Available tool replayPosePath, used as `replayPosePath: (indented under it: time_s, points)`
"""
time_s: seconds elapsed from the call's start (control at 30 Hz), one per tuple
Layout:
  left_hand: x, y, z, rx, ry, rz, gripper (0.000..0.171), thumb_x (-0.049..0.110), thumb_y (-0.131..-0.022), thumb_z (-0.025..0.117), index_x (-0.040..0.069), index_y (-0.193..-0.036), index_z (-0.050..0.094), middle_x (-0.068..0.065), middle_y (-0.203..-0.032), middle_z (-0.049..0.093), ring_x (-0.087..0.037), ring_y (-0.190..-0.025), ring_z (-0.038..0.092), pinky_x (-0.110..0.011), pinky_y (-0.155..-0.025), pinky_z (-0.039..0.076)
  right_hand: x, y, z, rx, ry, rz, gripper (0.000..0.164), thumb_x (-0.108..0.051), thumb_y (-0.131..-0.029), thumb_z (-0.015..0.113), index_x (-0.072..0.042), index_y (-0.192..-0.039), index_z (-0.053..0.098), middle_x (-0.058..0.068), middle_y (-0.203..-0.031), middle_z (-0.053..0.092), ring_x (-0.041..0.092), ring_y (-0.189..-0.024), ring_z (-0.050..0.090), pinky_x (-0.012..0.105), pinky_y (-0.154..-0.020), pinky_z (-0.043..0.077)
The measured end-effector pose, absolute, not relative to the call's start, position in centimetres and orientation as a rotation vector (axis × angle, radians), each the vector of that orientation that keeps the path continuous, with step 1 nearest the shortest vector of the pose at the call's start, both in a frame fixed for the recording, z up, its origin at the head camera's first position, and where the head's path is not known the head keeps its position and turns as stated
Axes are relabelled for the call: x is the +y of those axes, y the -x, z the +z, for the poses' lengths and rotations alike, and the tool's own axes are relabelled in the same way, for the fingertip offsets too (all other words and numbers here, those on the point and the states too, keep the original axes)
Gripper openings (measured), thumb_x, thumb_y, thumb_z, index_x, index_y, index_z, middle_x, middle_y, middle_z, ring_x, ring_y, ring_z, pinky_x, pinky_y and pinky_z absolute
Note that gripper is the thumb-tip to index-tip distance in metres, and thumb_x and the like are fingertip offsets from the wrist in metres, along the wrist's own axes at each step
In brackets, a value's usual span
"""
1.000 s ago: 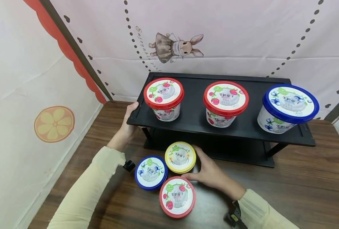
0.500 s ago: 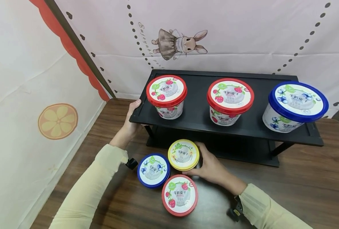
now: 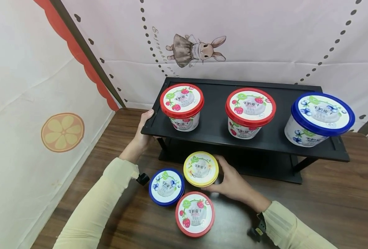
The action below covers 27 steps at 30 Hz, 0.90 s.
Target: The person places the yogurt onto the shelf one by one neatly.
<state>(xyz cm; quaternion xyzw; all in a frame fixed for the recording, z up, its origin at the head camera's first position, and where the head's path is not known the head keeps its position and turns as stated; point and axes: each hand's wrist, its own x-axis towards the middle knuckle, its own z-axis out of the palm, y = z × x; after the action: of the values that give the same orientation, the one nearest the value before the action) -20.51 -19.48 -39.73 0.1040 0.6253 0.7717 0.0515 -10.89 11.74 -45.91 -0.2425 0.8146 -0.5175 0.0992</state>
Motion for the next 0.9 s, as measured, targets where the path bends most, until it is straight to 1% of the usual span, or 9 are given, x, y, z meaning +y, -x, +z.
replayPosePath:
  time_s: [0.2,0.4,0.6,0.77,0.9]
  points:
    - [-19.5,20.5,-39.7,1.901,-0.335,2.349,0.049,0.059,-0.092,0.044,0.012,-0.093,0.057,0.001,-0.064,0.052,-0.008,-0.048,0.041,-0.024,-0.046,0.030,11.7,11.2,-45.3,2.405,0.671,-1.560,0.094,-0.023,-0.070,0.091,-0.007,-0.144,0.034,0.012,-0.132,0.053,0.026,-0.115,0.054,0.051,-0.097,0.041]
    - [-19.6,20.5,-39.9,1.896,-0.322,2.353,0.053,0.063,-0.089,0.049,0.011,-0.092,0.056,0.000,-0.062,0.049,-0.010,-0.047,0.037,-0.024,-0.045,0.028,11.5,11.8,-45.2,2.406,0.638,-1.583,0.093,-0.021,-0.073,0.089,-0.007,-0.146,0.032,0.013,-0.134,0.052,0.026,-0.118,0.054,0.050,-0.099,0.040]
    - [-19.6,20.3,-40.1,1.907,-0.307,2.339,0.050,0.059,-0.092,0.044,0.010,-0.092,0.055,0.001,-0.062,0.048,-0.013,-0.048,0.033,-0.026,-0.046,0.026,11.2,12.5,-45.1,2.412,0.622,-1.593,0.095,-0.017,-0.073,0.088,-0.004,-0.147,0.030,0.016,-0.134,0.053,0.027,-0.118,0.055,0.046,-0.097,0.042]
    - [-19.7,20.4,-40.0,1.897,-0.327,2.347,0.049,0.058,-0.093,0.043,0.011,-0.091,0.056,0.002,-0.061,0.049,-0.011,-0.047,0.034,-0.026,-0.046,0.026,10.9,13.1,-45.0,2.419,0.621,-1.595,0.096,-0.016,-0.076,0.087,-0.001,-0.149,0.027,0.020,-0.137,0.049,0.031,-0.121,0.054,0.046,-0.097,0.042]
    - [-19.6,20.6,-40.0,1.863,-0.349,2.369,0.047,0.057,-0.092,0.045,0.012,-0.093,0.057,0.002,-0.062,0.052,-0.008,-0.047,0.041,-0.024,-0.045,0.029,10.8,13.5,-44.7,2.439,0.584,-1.591,0.095,-0.019,-0.077,0.086,-0.002,-0.149,0.028,0.019,-0.137,0.049,0.033,-0.123,0.052,0.048,-0.098,0.041]
